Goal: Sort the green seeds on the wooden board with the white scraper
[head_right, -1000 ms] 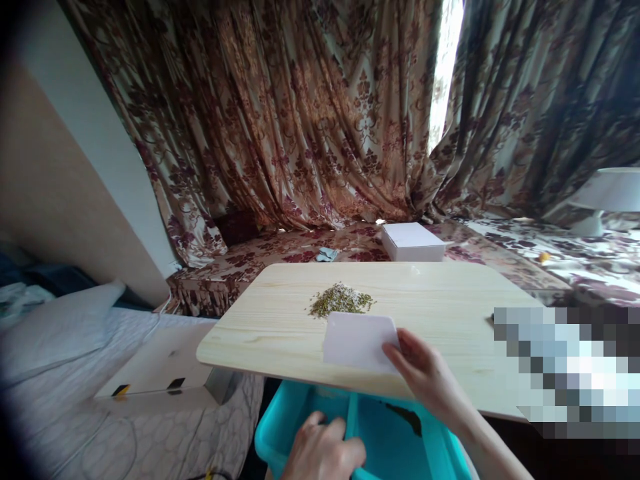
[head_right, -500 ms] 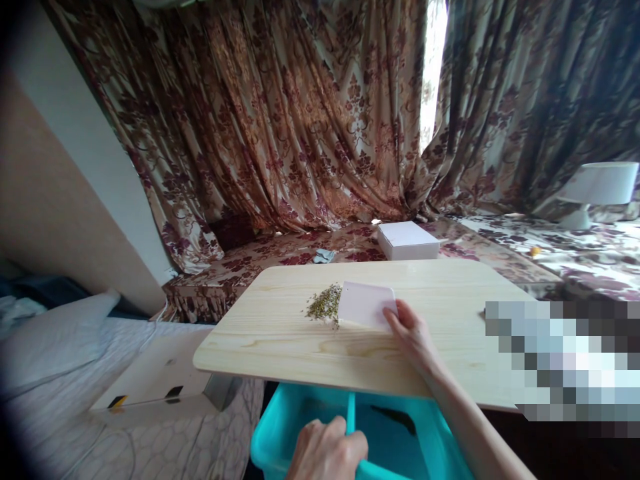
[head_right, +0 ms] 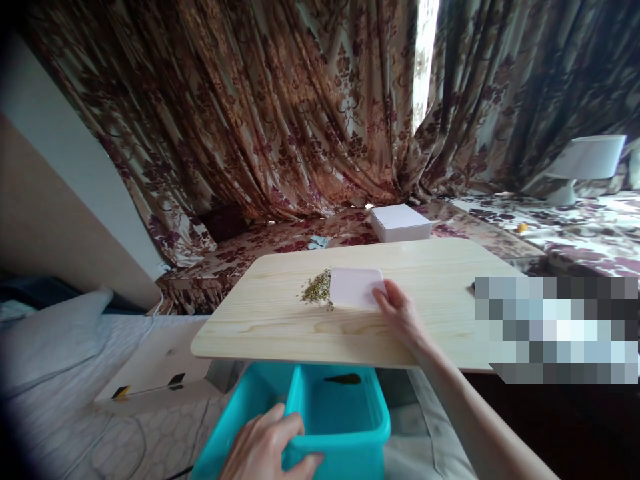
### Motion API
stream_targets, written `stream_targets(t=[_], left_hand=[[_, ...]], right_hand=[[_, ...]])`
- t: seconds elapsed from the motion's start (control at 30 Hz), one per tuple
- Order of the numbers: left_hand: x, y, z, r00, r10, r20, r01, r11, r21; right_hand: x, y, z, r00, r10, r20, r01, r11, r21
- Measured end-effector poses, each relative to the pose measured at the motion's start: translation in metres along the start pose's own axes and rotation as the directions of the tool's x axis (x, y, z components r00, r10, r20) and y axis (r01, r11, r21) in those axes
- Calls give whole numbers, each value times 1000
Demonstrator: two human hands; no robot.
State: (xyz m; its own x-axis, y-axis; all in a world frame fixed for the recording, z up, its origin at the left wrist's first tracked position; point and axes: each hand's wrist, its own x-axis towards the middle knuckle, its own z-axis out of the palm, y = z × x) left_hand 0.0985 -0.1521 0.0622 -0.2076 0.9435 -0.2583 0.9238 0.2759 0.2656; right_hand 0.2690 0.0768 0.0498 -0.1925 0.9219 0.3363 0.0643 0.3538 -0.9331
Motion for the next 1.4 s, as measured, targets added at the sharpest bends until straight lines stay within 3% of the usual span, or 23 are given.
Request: stream_targets(t=[0.23,0.4,0.67,1.07,1.4], left_hand=[[10,2,2,989,113,-100,-118,992,-42],[11,-8,1,968,174,-182,-184,982,-40],[4,-5,-3,973,133,-188,-137,990,-12],[1,-1,4,971,144,-191,-160,984,-76],[-1,2,1,969,135,-207,-152,986,-68]], right_hand=[[-1,-3,-1,1000,11,27,-10,999,-39],[-2,-3,-2,1000,14,-18,-15,998,-57],[-2,-4,-1,999,45,13,-44,997,-60],[-8,-2,-14,998,9,-61,-16,992,-126],[-1,-12,1,999,42,22,-39,990,-138]])
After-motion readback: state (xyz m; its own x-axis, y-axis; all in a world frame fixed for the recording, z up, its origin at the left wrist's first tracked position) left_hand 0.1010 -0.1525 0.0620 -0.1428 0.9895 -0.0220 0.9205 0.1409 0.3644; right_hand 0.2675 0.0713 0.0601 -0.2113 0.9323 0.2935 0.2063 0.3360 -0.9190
